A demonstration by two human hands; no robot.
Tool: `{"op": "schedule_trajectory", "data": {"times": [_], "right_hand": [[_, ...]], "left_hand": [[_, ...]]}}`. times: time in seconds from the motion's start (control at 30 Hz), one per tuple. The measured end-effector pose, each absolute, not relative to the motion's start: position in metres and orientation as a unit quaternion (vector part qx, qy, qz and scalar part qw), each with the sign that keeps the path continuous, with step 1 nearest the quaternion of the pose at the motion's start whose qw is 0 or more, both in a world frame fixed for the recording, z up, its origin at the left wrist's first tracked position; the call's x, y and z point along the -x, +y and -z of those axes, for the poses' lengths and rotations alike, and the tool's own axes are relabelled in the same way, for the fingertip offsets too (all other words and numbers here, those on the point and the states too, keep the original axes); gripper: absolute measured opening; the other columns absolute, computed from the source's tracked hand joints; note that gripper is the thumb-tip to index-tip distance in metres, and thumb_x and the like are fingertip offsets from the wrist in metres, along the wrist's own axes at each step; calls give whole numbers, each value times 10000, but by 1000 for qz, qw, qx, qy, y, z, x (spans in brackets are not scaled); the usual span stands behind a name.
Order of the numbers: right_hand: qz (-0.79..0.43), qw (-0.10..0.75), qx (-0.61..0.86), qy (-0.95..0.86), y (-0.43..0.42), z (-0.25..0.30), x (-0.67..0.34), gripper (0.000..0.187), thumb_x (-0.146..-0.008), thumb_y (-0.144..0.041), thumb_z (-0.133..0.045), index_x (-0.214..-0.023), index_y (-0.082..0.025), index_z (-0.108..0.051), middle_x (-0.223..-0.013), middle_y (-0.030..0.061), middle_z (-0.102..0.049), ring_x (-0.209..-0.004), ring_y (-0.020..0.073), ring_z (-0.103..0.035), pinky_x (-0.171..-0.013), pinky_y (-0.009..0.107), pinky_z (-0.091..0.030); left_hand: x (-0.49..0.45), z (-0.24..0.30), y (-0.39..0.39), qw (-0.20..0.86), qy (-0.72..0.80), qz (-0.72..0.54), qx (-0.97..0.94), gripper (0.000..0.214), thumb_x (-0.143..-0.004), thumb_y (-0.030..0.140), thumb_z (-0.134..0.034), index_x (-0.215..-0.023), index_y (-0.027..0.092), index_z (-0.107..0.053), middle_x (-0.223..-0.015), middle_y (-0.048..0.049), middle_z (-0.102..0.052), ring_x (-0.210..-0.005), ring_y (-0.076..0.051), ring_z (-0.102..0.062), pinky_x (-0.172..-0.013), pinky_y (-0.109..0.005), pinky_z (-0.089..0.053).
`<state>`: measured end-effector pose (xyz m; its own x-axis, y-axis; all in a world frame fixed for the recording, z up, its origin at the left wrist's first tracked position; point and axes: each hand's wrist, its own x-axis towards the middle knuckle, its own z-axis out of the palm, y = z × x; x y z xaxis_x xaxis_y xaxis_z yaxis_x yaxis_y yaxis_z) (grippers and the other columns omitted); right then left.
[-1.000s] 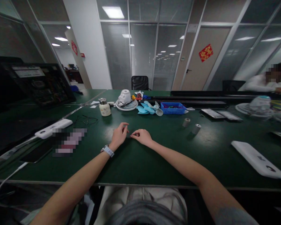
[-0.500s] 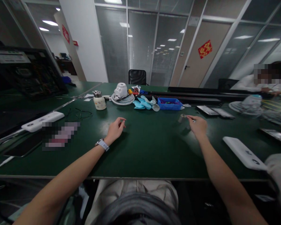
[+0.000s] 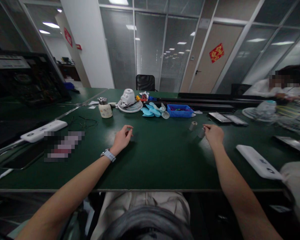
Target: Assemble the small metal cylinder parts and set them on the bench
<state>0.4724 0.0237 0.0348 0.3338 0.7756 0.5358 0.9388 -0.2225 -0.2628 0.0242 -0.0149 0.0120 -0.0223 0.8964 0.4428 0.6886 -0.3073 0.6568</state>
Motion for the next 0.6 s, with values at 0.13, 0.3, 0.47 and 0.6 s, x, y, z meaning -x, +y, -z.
{"op": "schedule_trajectory", "data": {"times": [0.13, 0.3, 0.47, 0.6], "right_hand": [[130, 264, 782, -549, 22, -36, -471, 283, -855, -232, -535, -1055, -202, -734, -985, 124, -724, -869, 246, -659, -755, 331, -459], [131, 253, 789, -543, 23, -31, -476, 303, -836, -263, -536, -1043, -177, -739, -945, 157, -720, -868, 275, -651, -772, 375, -448], [240, 253, 741, -574, 29, -26, -462, 438, -847, -431, -507, -1133, -144, -675, -1190, 169, -633, -1173, 313, -494, -1030, 561, -240], [280, 242, 743, -557, 43, -22, -444, 533, -851, -567, -428, -998, -148, -723, -1358, 183, -492, -1355, 364, -221, -1037, 667, -51]], "left_hand": [[-24, -12, -15, 122, 575, -424, -689, 295, -874, 352, -458, -1105, 192, -549, -709, -11, -679, -600, -158, -606, -606, -259, -424], [-23, -12, -15, 125, 571, -424, -692, 310, -872, 358, -464, -1128, 195, -529, -729, -13, -690, -612, -159, -618, -614, -261, -436], [-24, -12, -15, 124, 575, -419, -692, 317, -870, 366, -469, -1133, 199, -526, -731, -16, -694, -629, -165, -628, -620, -266, -439], [-25, -12, -16, 132, 576, -417, -691, 317, -863, 362, -473, -1130, 200, -527, -723, -17, -693, -638, -170, -635, -625, -268, -448]]}}
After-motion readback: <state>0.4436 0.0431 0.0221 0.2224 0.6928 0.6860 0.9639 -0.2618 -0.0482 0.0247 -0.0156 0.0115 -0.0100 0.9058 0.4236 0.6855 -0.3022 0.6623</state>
